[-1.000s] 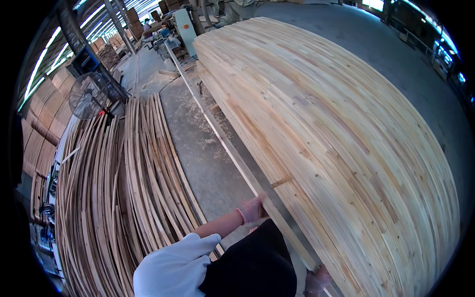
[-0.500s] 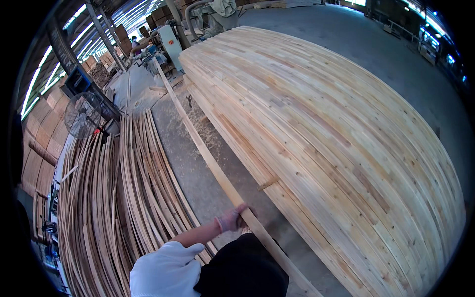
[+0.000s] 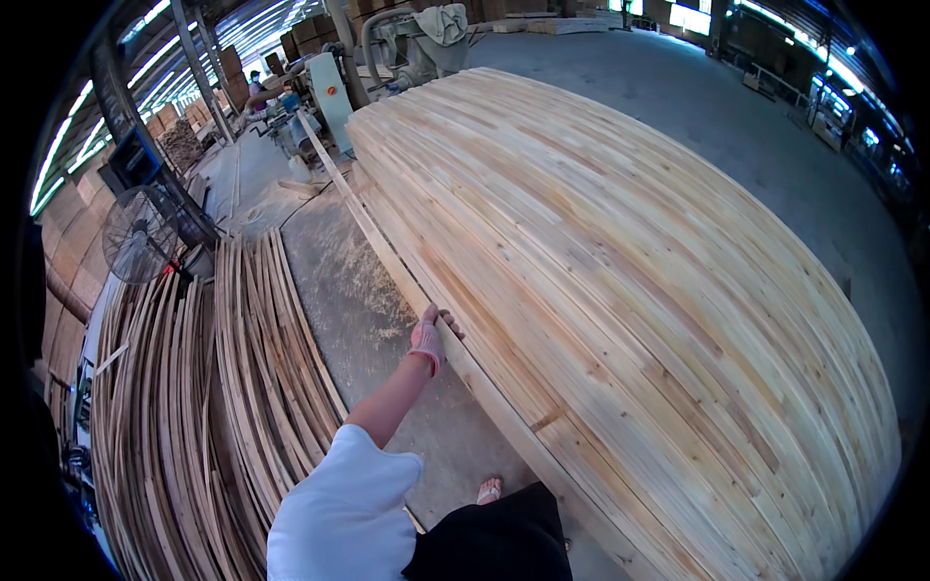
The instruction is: The person picks up long wooden strips one by one and places them onto a large stack of boards on a workbench.
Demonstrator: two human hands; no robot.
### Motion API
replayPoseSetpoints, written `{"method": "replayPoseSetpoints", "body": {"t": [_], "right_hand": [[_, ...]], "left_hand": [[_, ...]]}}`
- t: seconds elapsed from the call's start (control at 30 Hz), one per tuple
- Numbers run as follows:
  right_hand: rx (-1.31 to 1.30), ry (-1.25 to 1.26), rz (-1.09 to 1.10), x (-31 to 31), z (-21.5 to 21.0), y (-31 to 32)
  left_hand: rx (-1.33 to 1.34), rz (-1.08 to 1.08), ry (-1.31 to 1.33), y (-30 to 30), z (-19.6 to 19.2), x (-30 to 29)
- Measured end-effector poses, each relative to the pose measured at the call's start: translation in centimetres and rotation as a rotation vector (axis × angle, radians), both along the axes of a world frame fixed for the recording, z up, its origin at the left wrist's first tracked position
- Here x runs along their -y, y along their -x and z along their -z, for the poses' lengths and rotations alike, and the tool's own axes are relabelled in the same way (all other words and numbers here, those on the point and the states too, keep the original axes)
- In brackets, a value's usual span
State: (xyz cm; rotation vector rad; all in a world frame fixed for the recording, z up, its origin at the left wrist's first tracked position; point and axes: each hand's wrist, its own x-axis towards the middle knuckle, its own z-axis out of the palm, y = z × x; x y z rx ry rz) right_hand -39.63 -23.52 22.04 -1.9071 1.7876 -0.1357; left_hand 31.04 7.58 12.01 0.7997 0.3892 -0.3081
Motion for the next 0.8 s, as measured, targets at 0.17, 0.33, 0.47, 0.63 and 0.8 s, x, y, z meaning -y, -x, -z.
{"method": "replayPoseSetpoints", "body": {"t": [0.17, 0.33, 0.47, 0.63, 0.8], "right_hand": [[0.028, -0.018, 0.018, -2.9, 2.8, -10.3], [-0.115, 0.075, -0.18, -7.7, 6.7, -19.9], [-0.072, -0.056, -0.367, -9.9, 6.9, -28.0], [0.088, -0.324, -0.634, -12.3, 5.9, -35.7], [0.331, -0.138, -0.933, -13.8, 8.3, -38.2]], "left_hand": [[0.114, -0.085, -0.174, -8.8, 0.7, -4.3], [0.093, 0.294, 0.312, -6.5, 5.0, -6.7], [-0.272, 0.792, -0.349, 5.8, 11.5, -3.2], [-0.394, 1.547, 0.24, 20.9, 12.1, 2.1], [-0.326, 1.489, -0.197, 21.6, 10.2, 3.7]]}}
